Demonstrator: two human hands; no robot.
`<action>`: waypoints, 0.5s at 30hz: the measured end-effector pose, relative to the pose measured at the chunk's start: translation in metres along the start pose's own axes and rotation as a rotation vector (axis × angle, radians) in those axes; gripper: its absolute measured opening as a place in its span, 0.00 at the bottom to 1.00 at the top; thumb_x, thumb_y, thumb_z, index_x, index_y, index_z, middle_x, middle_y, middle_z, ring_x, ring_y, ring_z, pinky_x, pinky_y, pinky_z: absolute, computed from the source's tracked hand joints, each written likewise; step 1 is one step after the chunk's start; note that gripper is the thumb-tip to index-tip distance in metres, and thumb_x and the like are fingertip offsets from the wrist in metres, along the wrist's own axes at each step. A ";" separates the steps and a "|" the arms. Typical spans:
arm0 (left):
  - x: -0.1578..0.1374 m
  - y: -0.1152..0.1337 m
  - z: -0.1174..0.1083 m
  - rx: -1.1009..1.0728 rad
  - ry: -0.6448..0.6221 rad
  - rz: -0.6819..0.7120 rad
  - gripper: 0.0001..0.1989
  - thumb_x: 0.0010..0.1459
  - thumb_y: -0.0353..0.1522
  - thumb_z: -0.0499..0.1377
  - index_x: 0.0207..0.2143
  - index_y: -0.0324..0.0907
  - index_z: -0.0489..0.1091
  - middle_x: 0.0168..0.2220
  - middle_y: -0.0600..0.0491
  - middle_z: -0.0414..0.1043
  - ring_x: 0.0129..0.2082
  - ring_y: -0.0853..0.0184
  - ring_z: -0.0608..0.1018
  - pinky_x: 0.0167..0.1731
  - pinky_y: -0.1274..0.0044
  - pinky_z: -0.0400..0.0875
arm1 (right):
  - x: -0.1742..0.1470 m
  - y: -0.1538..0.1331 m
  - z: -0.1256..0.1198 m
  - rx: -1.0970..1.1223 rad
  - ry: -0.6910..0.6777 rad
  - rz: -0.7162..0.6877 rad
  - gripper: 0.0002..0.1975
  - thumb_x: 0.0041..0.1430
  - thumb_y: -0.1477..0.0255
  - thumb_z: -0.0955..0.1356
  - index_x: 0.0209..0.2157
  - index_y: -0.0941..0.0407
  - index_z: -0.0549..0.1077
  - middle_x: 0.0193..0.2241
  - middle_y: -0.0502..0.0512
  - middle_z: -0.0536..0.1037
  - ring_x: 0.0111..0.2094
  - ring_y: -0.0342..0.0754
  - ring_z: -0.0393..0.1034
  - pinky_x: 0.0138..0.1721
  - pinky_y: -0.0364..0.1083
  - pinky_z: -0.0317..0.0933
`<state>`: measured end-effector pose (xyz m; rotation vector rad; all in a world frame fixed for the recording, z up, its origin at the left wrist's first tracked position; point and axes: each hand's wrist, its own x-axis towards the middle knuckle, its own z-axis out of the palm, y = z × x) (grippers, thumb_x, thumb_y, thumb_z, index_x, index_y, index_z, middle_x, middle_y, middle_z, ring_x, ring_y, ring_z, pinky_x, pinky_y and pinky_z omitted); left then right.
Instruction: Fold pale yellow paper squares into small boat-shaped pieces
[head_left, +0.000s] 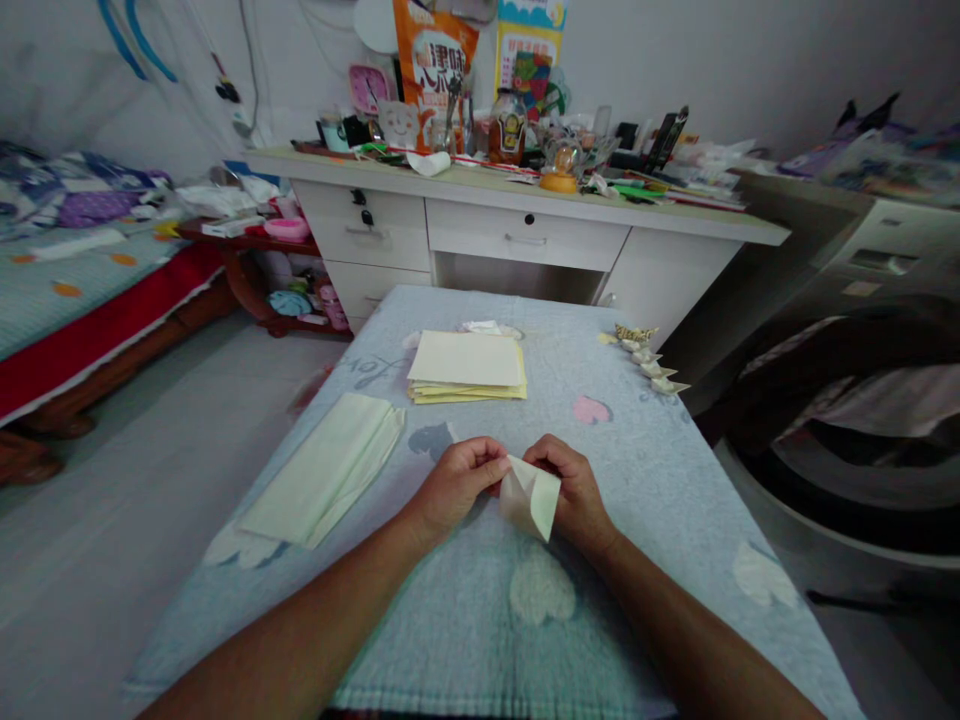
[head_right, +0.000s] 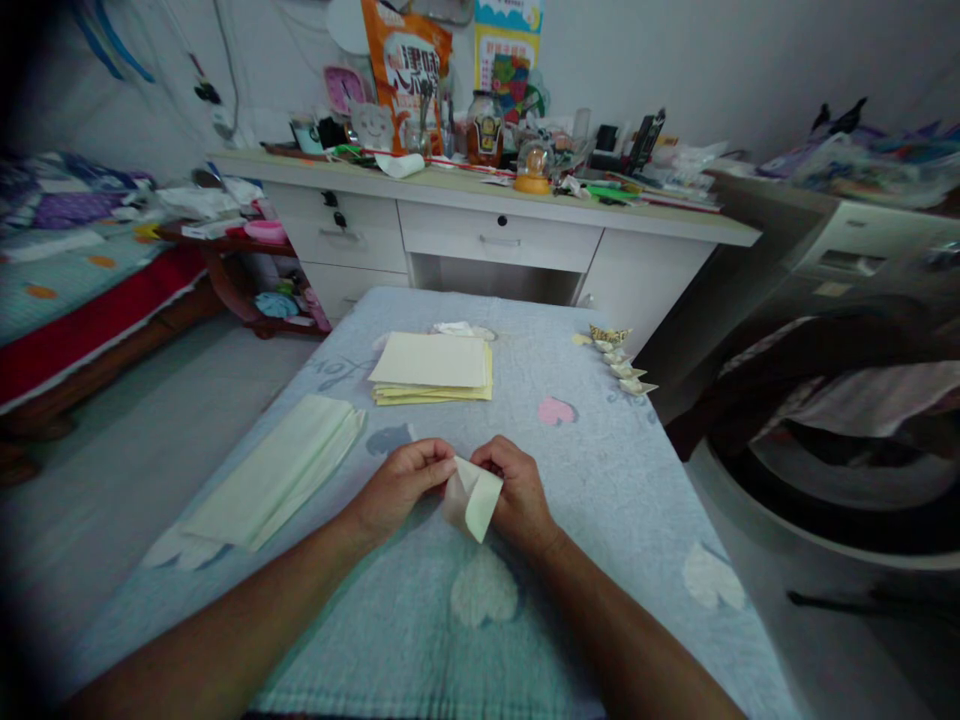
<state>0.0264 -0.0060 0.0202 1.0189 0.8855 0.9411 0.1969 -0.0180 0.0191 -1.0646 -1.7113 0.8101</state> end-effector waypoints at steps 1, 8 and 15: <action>0.000 0.000 0.000 0.012 -0.008 0.006 0.11 0.50 0.36 0.63 0.28 0.37 0.69 0.20 0.58 0.65 0.22 0.75 0.66 0.25 0.81 0.58 | 0.000 0.000 -0.001 -0.012 0.002 -0.026 0.03 0.50 0.74 0.69 0.26 0.56 0.70 0.24 0.48 0.68 0.26 0.42 0.62 0.27 0.41 0.54; -0.003 0.003 0.001 0.050 -0.006 0.062 0.09 0.50 0.35 0.63 0.28 0.37 0.68 0.20 0.59 0.63 0.22 0.75 0.65 0.25 0.81 0.56 | 0.001 -0.002 -0.004 -0.042 0.004 -0.101 0.02 0.51 0.73 0.69 0.27 0.56 0.71 0.24 0.48 0.68 0.26 0.43 0.63 0.28 0.42 0.54; -0.005 0.005 0.000 0.063 -0.015 0.075 0.09 0.51 0.34 0.62 0.28 0.37 0.68 0.22 0.58 0.62 0.24 0.74 0.64 0.27 0.80 0.57 | 0.000 -0.005 -0.003 -0.048 -0.007 -0.144 0.02 0.53 0.73 0.69 0.27 0.56 0.72 0.24 0.49 0.69 0.26 0.43 0.64 0.28 0.42 0.55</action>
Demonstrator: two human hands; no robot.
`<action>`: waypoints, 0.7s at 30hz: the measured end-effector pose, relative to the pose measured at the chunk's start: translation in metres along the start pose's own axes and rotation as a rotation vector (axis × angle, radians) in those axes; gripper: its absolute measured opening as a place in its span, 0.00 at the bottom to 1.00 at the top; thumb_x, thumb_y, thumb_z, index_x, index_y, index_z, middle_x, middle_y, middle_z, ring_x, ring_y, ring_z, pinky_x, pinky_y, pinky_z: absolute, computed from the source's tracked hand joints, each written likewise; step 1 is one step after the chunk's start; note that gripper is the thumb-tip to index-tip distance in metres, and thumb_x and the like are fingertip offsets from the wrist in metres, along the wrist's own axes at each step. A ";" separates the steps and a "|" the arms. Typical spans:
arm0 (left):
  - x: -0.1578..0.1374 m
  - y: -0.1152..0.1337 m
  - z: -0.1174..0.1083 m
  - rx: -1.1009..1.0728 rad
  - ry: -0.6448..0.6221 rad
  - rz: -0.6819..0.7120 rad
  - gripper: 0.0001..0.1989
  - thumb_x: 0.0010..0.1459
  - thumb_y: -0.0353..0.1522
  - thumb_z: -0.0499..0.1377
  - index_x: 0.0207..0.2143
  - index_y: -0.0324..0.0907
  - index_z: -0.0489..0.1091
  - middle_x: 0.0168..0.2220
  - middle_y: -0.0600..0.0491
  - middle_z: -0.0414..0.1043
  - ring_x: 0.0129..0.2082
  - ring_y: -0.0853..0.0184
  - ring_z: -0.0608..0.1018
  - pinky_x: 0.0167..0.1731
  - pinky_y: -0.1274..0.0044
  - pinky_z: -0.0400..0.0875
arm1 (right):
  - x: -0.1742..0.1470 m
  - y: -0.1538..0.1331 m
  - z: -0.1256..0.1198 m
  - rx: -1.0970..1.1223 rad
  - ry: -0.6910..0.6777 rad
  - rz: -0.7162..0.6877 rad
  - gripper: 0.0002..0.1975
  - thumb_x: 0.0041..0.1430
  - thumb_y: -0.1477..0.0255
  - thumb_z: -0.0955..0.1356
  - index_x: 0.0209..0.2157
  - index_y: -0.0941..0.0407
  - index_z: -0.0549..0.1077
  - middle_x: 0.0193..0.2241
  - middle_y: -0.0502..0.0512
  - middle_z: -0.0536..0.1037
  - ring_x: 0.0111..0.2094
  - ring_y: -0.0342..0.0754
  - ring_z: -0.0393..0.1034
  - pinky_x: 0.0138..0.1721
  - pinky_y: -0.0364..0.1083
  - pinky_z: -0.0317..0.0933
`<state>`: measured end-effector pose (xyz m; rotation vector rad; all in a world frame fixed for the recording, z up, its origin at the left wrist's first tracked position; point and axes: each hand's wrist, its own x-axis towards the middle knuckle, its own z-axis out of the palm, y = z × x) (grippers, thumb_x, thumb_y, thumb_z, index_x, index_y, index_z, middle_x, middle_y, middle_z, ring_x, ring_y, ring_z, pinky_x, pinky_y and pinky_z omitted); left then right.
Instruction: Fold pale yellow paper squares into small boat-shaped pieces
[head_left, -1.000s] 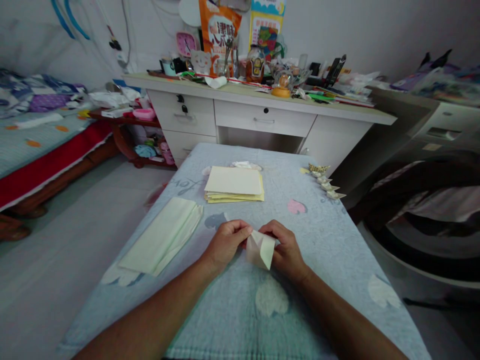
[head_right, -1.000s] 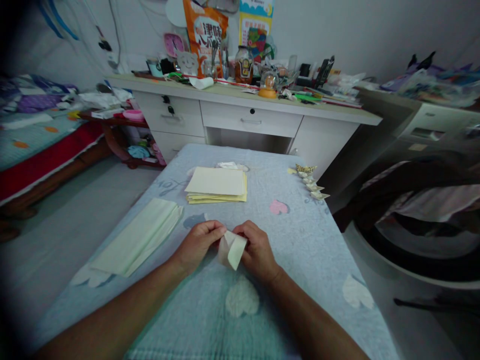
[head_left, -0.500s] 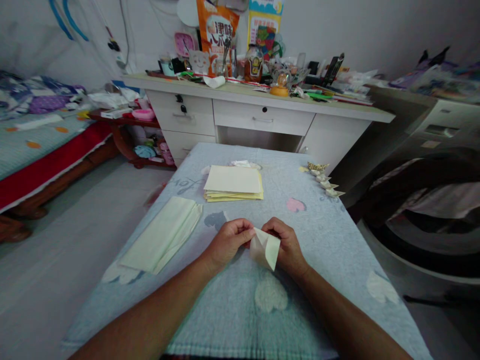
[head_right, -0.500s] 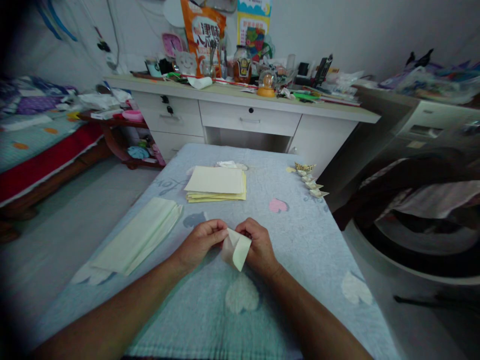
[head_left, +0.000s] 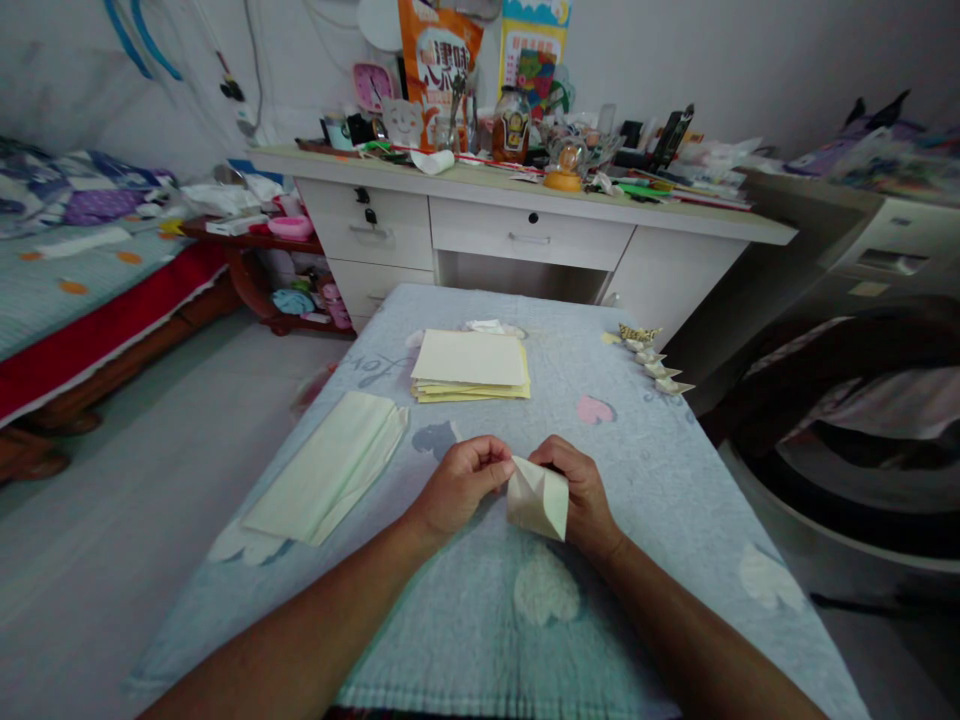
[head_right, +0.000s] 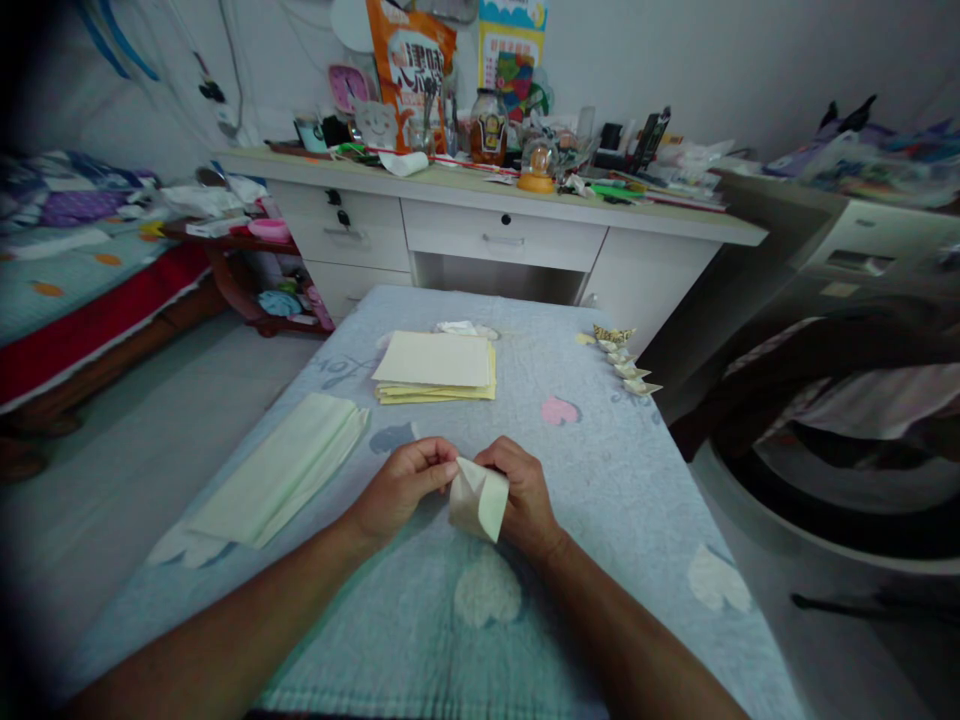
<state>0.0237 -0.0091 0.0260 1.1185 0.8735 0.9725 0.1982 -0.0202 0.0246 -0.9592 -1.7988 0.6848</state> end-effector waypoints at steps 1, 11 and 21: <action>0.000 0.000 0.000 -0.005 -0.016 0.000 0.09 0.52 0.35 0.61 0.28 0.37 0.68 0.23 0.57 0.63 0.25 0.73 0.65 0.27 0.80 0.57 | 0.000 0.000 0.000 -0.007 0.002 -0.001 0.02 0.53 0.73 0.69 0.28 0.56 0.72 0.24 0.49 0.69 0.26 0.43 0.64 0.28 0.42 0.55; -0.007 -0.005 0.001 0.161 -0.152 0.152 0.39 0.44 0.38 0.69 0.55 0.45 0.55 0.49 0.47 0.64 0.48 0.61 0.70 0.43 0.73 0.65 | -0.005 0.013 0.003 0.047 0.107 0.281 0.13 0.51 0.75 0.66 0.40 0.54 0.67 0.25 0.45 0.70 0.24 0.42 0.65 0.25 0.40 0.57; 0.001 -0.015 0.002 0.343 0.038 0.121 0.11 0.59 0.35 0.55 0.45 0.43 0.64 0.26 0.58 0.67 0.26 0.71 0.69 0.26 0.80 0.60 | -0.003 0.016 0.006 -0.023 0.036 0.327 0.13 0.47 0.80 0.63 0.37 0.55 0.68 0.25 0.46 0.70 0.24 0.42 0.64 0.25 0.40 0.56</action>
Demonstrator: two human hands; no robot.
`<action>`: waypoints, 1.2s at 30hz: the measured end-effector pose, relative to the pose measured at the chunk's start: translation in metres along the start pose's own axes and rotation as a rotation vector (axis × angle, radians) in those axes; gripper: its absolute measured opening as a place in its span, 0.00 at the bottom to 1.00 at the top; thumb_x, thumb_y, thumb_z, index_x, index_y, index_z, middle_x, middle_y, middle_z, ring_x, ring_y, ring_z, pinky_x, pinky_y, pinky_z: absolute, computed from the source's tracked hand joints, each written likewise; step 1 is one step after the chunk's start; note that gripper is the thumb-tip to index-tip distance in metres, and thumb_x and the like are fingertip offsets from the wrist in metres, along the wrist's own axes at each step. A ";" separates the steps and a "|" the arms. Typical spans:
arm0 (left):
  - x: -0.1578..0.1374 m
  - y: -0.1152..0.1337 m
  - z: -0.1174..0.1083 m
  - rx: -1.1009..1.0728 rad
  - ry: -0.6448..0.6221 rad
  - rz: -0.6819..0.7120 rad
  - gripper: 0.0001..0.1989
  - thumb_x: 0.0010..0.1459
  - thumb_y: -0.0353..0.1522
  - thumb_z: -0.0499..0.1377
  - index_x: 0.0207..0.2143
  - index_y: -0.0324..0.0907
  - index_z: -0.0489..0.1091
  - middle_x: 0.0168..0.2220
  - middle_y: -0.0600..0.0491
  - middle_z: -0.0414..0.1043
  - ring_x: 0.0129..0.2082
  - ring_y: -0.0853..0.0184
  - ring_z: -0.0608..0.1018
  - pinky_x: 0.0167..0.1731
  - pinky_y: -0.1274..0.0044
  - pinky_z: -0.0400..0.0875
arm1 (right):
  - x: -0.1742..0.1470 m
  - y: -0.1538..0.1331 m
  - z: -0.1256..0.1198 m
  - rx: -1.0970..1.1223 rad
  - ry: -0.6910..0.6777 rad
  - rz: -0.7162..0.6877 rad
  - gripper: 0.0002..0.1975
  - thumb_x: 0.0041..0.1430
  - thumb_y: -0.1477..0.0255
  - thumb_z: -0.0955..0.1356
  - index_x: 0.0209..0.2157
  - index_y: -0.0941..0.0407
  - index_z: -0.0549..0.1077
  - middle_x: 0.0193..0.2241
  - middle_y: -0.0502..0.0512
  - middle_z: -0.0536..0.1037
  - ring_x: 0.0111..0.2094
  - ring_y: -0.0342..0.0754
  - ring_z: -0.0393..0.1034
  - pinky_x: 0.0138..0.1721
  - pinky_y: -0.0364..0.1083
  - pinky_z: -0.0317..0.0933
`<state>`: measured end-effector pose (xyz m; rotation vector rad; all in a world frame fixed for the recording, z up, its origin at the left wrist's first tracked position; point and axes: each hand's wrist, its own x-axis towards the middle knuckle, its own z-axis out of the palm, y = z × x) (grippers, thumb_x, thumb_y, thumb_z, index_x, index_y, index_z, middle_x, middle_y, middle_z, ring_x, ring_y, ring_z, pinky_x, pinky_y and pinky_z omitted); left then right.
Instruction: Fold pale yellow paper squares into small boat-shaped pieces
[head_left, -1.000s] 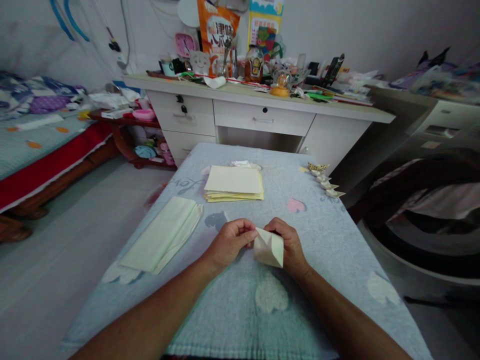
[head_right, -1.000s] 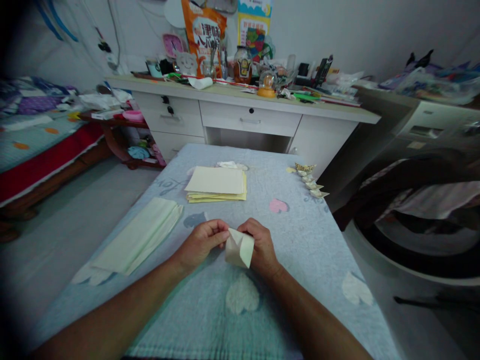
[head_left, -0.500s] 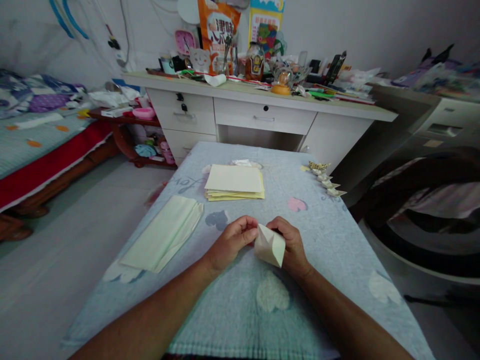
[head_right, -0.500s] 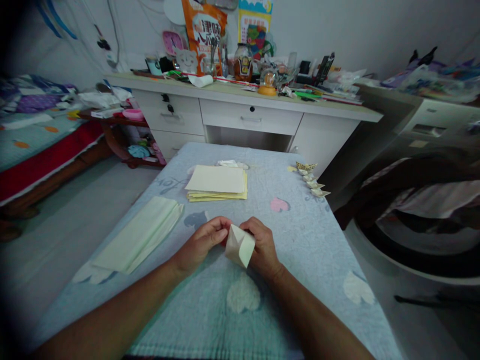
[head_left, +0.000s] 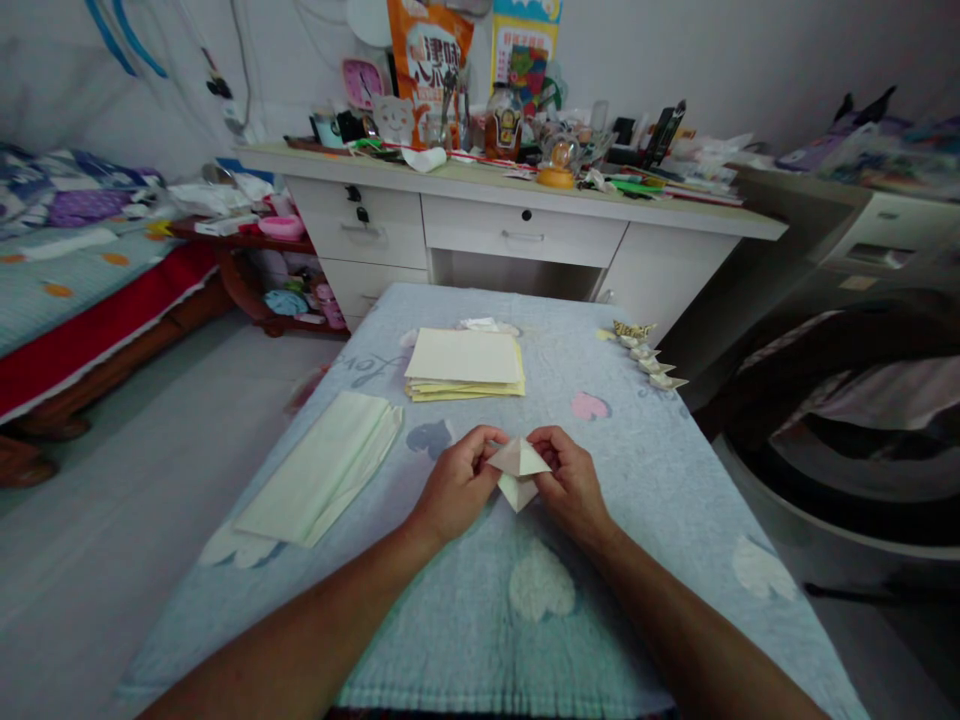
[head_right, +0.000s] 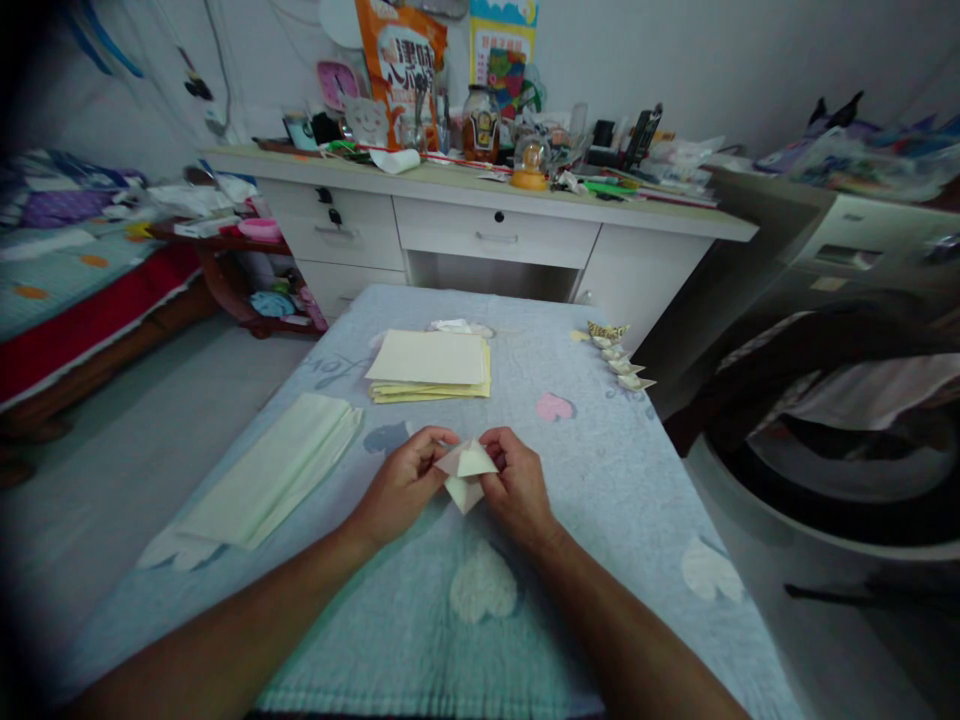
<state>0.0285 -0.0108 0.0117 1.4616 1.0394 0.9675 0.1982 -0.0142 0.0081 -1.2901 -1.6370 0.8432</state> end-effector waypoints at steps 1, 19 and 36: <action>0.001 -0.001 -0.001 0.006 0.011 -0.003 0.10 0.59 0.34 0.55 0.43 0.43 0.66 0.26 0.58 0.67 0.25 0.71 0.69 0.26 0.80 0.60 | 0.000 -0.001 0.000 -0.017 0.002 -0.018 0.14 0.47 0.80 0.63 0.38 0.55 0.68 0.26 0.47 0.70 0.25 0.42 0.64 0.26 0.40 0.57; 0.002 0.010 -0.008 -0.086 0.026 -0.112 0.12 0.55 0.39 0.58 0.33 0.39 0.73 0.21 0.57 0.66 0.21 0.72 0.65 0.22 0.80 0.57 | -0.001 -0.012 -0.007 -0.030 -0.033 -0.101 0.06 0.59 0.72 0.64 0.36 0.56 0.72 0.26 0.48 0.72 0.25 0.42 0.63 0.27 0.40 0.58; 0.009 0.001 -0.001 -0.352 -0.039 -0.160 0.10 0.49 0.30 0.62 0.36 0.37 0.71 0.28 0.53 0.74 0.28 0.71 0.74 0.33 0.77 0.68 | 0.006 -0.007 -0.005 0.541 -0.055 0.279 0.15 0.54 0.62 0.68 0.39 0.58 0.73 0.25 0.50 0.75 0.22 0.42 0.66 0.23 0.40 0.58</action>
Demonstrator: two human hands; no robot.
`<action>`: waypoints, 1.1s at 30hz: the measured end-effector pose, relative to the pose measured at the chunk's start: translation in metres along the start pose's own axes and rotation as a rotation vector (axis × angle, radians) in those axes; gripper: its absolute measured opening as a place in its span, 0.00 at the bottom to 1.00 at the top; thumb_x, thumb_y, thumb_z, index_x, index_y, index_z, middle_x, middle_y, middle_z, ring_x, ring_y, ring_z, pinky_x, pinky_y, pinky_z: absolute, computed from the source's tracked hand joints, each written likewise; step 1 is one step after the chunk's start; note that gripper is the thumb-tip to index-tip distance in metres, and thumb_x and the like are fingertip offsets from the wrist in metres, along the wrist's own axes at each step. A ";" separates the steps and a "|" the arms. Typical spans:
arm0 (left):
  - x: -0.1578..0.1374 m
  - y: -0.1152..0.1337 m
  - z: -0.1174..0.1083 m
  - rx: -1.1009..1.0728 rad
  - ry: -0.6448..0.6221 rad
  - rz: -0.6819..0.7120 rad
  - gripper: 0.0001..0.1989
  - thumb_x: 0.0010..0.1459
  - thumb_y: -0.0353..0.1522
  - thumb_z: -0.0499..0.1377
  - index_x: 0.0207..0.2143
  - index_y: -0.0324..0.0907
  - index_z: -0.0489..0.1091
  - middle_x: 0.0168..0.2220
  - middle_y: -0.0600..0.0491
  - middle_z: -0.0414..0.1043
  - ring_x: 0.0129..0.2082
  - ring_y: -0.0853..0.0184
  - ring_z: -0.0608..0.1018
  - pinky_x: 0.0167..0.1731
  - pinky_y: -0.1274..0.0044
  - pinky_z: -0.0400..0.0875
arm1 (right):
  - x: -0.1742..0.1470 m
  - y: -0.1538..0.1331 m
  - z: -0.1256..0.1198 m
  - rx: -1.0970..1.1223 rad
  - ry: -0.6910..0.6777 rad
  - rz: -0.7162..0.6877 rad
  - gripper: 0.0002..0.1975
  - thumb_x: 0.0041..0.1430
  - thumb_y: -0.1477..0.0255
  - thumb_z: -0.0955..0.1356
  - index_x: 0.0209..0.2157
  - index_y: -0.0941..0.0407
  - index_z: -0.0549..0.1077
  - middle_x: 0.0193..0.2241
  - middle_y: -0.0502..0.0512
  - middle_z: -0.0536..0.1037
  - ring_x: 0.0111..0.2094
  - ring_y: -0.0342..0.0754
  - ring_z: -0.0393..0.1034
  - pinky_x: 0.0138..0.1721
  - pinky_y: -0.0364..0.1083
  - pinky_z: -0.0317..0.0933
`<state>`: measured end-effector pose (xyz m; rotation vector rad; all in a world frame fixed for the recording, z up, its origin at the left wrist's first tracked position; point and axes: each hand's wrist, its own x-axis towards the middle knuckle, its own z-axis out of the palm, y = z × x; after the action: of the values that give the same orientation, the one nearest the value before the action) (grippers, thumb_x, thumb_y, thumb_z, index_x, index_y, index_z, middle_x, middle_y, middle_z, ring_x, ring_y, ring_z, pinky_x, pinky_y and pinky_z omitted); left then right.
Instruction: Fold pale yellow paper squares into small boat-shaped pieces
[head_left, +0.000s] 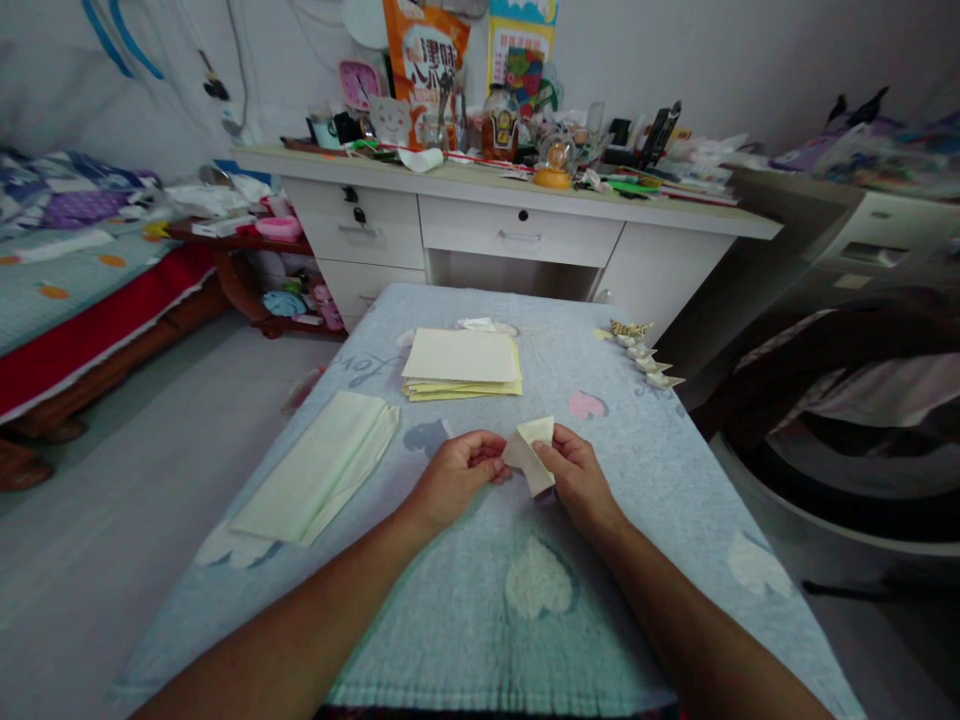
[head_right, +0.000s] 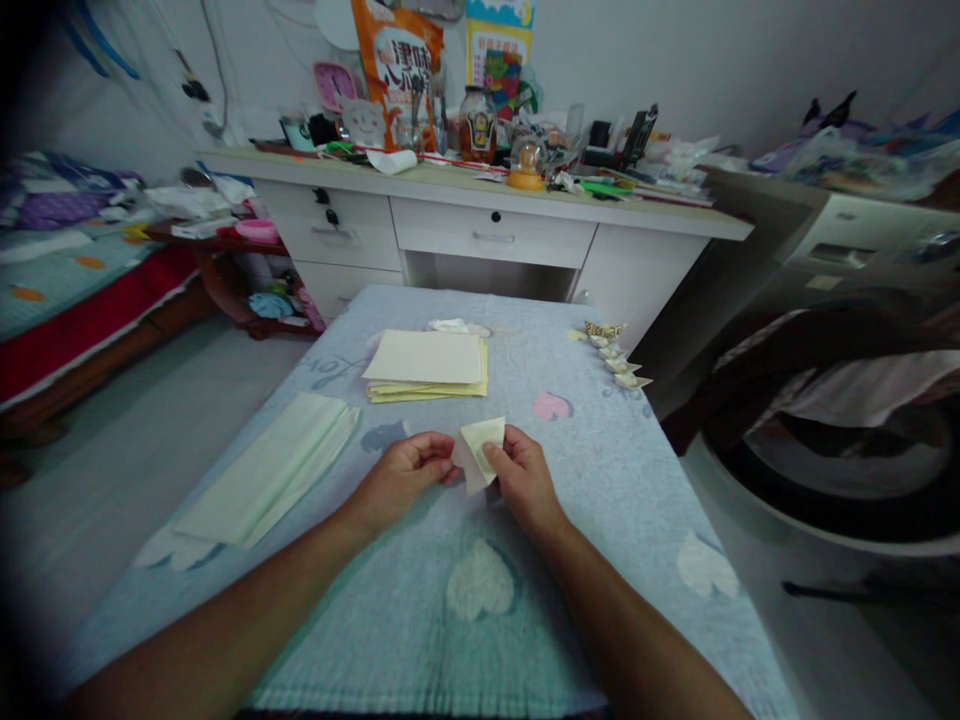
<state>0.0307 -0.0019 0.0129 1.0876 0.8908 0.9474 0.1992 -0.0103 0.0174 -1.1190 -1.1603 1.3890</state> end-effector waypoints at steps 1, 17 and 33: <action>0.000 0.001 0.000 0.001 0.018 -0.007 0.09 0.49 0.30 0.62 0.34 0.37 0.72 0.26 0.54 0.73 0.26 0.72 0.73 0.31 0.78 0.67 | 0.001 0.001 0.000 -0.003 -0.006 0.005 0.15 0.54 0.62 0.68 0.39 0.58 0.72 0.25 0.50 0.75 0.22 0.42 0.66 0.22 0.40 0.58; 0.002 0.000 -0.006 0.106 0.155 0.020 0.08 0.50 0.31 0.62 0.33 0.36 0.73 0.28 0.52 0.75 0.27 0.70 0.75 0.31 0.78 0.69 | -0.011 -0.010 -0.006 -0.681 -0.013 -0.385 0.14 0.53 0.67 0.70 0.42 0.55 0.71 0.36 0.55 0.74 0.37 0.50 0.66 0.38 0.46 0.60; -0.001 -0.002 -0.004 0.061 0.063 0.035 0.09 0.49 0.31 0.64 0.34 0.37 0.73 0.29 0.52 0.76 0.29 0.69 0.76 0.34 0.77 0.69 | -0.006 -0.002 -0.004 0.002 -0.091 -0.016 0.18 0.50 0.64 0.73 0.40 0.54 0.66 0.31 0.48 0.73 0.31 0.44 0.68 0.35 0.42 0.61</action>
<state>0.0275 -0.0020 0.0103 1.1333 0.9607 0.9934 0.2036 -0.0161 0.0198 -1.0519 -1.2296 1.4406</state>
